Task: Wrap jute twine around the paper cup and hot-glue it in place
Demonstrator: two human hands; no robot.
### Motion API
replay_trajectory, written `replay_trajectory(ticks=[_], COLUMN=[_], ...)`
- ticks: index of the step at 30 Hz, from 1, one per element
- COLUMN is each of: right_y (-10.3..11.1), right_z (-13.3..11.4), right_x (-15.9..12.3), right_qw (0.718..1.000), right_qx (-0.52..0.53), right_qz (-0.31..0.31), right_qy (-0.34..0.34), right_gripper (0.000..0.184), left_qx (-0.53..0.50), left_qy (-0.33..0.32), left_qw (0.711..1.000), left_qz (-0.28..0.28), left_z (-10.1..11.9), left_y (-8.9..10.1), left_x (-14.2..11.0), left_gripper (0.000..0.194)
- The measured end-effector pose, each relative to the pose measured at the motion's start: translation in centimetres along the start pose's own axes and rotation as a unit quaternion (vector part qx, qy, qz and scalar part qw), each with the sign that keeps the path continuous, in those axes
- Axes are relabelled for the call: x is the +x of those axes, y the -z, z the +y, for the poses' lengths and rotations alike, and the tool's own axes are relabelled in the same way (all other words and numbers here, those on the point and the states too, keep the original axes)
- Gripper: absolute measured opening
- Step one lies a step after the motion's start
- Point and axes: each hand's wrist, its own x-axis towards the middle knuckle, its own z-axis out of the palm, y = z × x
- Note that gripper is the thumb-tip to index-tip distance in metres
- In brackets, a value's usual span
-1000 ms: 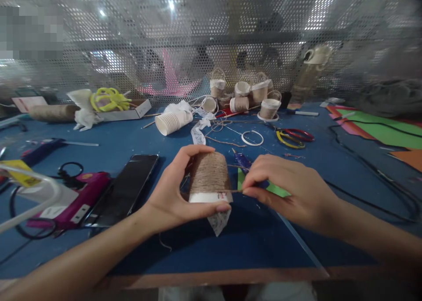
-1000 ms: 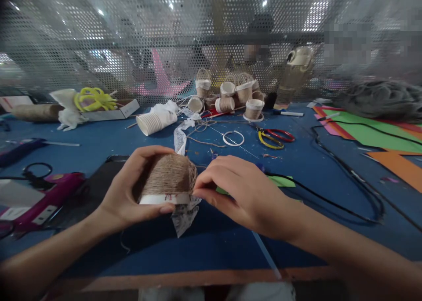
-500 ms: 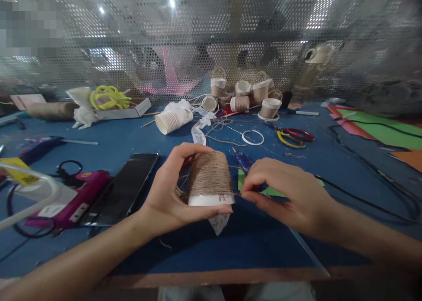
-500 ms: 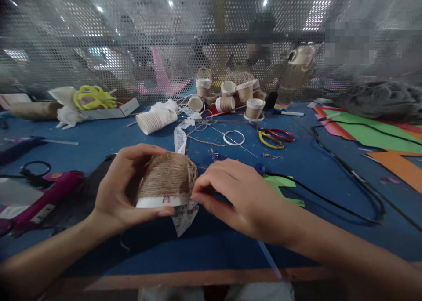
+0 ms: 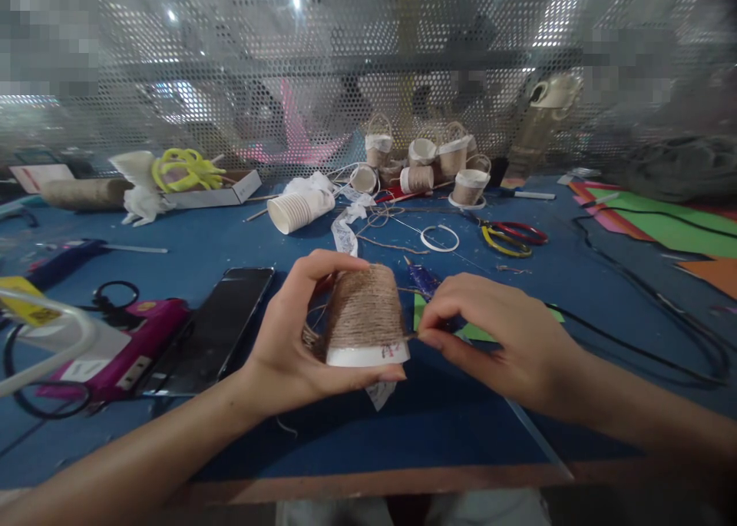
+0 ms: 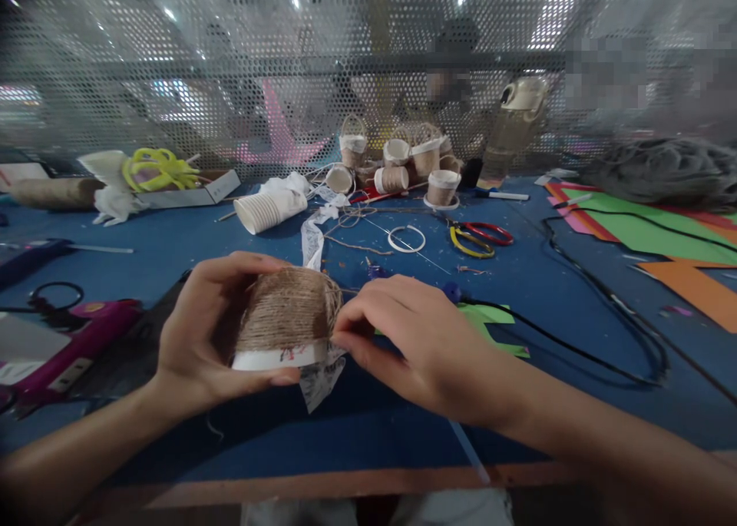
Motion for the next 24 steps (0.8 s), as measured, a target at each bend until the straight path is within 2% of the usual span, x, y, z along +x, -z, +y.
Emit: replay_trajectory(ticks=[8, 24], right_y=[-0.3, -0.96], right_z=[0.1, -0.26], right_x=[-0.17, -0.07], right_qw=[0.999, 0.999], right_qx=[0.016, 0.042], right_qz=[-0.025, -0.005], right_qy=[-0.024, -0.024], right_gripper=[0.007, 0.008], left_qx=[0.003, -0.011], left_qy=[-0.022, -0.079], left_qw=[1.0, 0.997], left_qz=[0.009, 0.002], left_z=[-0.01, -0.13], left_y=[-0.04, -0.03], left_x=[-0.02, -0.03], left_gripper=[0.077, 0.08])
